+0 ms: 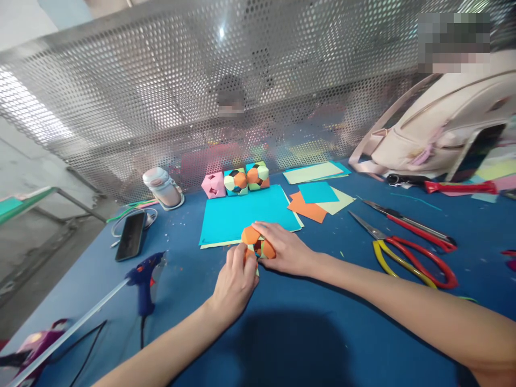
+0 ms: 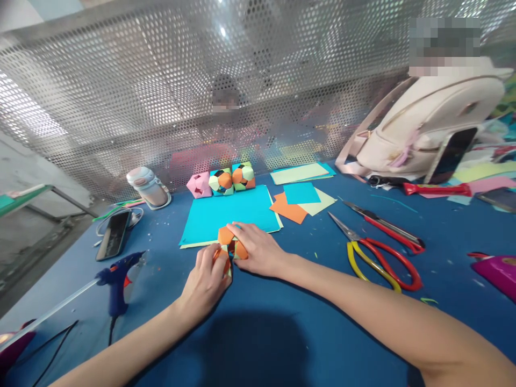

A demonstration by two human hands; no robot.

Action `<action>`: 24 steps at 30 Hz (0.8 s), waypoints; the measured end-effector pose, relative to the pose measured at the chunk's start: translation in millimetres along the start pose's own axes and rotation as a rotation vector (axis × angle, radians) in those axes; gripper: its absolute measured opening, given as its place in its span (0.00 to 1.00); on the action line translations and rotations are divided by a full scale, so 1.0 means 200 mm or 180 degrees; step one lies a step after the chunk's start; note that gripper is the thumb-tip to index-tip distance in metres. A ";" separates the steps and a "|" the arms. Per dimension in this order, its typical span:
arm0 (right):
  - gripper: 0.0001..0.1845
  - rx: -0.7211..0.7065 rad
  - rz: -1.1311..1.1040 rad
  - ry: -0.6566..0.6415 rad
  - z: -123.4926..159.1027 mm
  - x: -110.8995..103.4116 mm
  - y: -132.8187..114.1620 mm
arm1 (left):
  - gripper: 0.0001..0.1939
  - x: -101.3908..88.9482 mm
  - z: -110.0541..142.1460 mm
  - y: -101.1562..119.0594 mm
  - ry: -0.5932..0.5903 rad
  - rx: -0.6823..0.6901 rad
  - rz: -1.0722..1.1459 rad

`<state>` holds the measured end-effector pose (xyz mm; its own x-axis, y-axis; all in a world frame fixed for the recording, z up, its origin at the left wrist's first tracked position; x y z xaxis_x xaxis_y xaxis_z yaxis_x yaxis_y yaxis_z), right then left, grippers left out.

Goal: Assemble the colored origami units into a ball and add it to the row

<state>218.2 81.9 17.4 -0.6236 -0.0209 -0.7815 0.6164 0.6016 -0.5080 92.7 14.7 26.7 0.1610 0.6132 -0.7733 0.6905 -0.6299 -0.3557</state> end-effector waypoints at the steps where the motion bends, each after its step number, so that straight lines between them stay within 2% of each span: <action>1: 0.41 0.0002 -0.0008 -0.0005 0.00 0.00 0.00 | 0.12 0.00 0.00 0.00 -0.0044 -0.0029 0.0091; 7: 0.40 -0.0027 -0.0060 -0.0016 0.00 0.00 0.00 | 0.07 -0.02 -0.01 -0.02 -0.0020 -0.0034 0.0380; 13: 0.40 -0.0017 -0.0090 -0.0056 0.00 0.00 0.01 | 0.11 0.01 0.01 -0.05 -0.0051 0.0140 0.0456; 18: 0.41 -0.0027 -0.0076 -0.0081 0.00 0.01 0.01 | 0.11 0.03 0.01 -0.06 0.0076 0.0389 0.0386; 24: 0.42 0.0141 -0.0252 -0.0098 0.00 0.00 0.02 | 0.12 0.01 -0.01 -0.11 0.0210 0.0264 0.0639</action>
<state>220.6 85.3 15.7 -0.6566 -0.0920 -0.7486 0.5868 0.5612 -0.5837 79.7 31.2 33.3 0.3370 0.4996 -0.7980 0.5800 -0.7778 -0.2421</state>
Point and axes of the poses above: each hand's wrist, its own z-axis away from the middle knuckle, its own x-axis out of the palm, y = z × x, the point moved 5 cm from there along -z, towards the middle knuckle, and after that the axes turned 13 degrees about x, right-handed, at the moved point
